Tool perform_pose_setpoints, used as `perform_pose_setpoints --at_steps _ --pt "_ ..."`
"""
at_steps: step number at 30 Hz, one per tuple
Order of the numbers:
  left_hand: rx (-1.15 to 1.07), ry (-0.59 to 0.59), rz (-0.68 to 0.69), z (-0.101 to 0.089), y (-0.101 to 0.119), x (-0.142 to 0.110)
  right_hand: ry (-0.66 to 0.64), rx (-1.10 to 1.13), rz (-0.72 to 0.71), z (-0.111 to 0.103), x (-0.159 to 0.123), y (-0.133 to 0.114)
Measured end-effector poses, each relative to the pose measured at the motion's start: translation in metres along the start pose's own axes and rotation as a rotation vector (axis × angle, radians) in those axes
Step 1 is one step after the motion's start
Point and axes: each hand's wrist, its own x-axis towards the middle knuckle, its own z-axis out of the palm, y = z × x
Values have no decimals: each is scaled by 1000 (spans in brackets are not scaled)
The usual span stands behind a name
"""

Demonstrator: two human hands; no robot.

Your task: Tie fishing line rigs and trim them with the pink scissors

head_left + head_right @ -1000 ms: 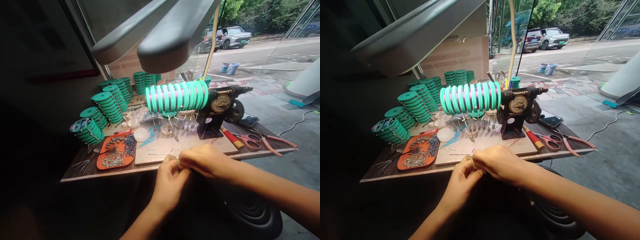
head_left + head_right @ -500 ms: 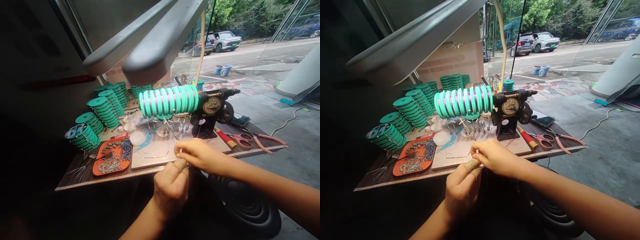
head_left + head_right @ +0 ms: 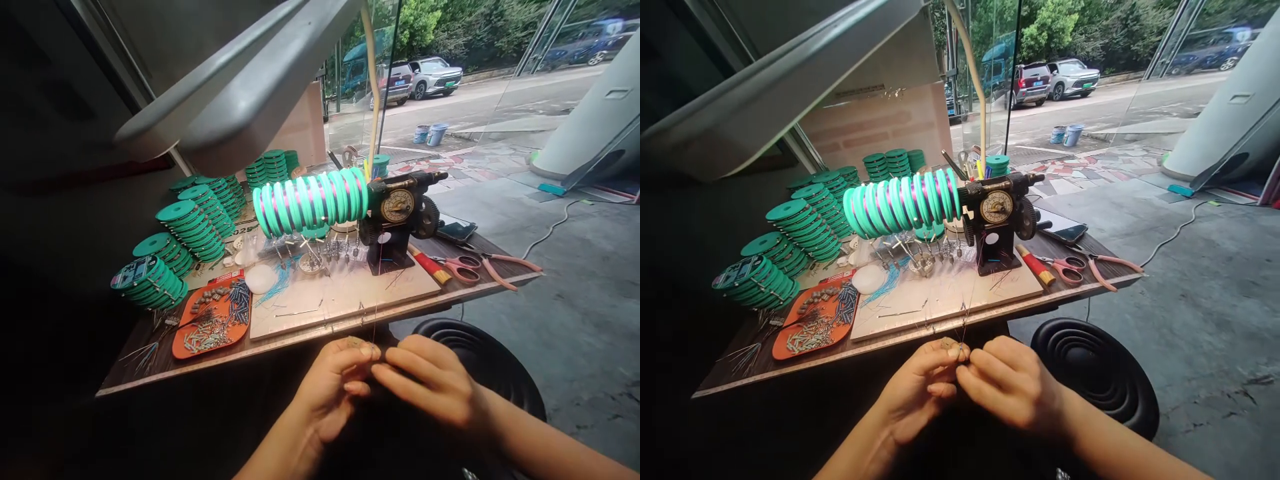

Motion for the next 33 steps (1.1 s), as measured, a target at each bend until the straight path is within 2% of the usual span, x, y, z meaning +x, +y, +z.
perform_pose_setpoints --at_steps 2,4,7,9,11,14,16,20,22,24,27,29,31,33 --pt "-4 2 -1 2 -1 -1 40 28 -8 7 -1 -1" --pt "-8 3 6 3 -1 -2 60 156 108 12 -1 -2" --pt "77 -11 22 5 0 -3 -33 499 554 13 -3 -5" --pt "280 4 110 5 2 -4 -162 700 823 9 -4 -11" --pt "614 84 352 5 4 -6 -264 780 903 3 1 -20" --pt "1144 237 839 0 1 -9 -312 731 759 -10 23 -28" --pt "1385 298 1119 -7 -2 -11 -340 714 676 -17 48 -24" --pt "1612 475 1632 -25 -6 -9 -443 784 775 -11 103 3" --pt "1656 564 1764 -31 -5 -8 -532 826 798 4 123 18" --pt "1687 585 1822 -33 -2 -9 -621 845 785 21 137 27" --pt "1709 472 1783 -30 2 -13 -694 825 752 39 144 30" --pt "1603 382 1595 -25 5 -17 -672 783 725 38 139 26" --pt "1275 315 1212 -21 10 -20 -573 718 696 27 126 20" --pt "783 216 712 -18 17 -20 -392 567 555 12 105 14"
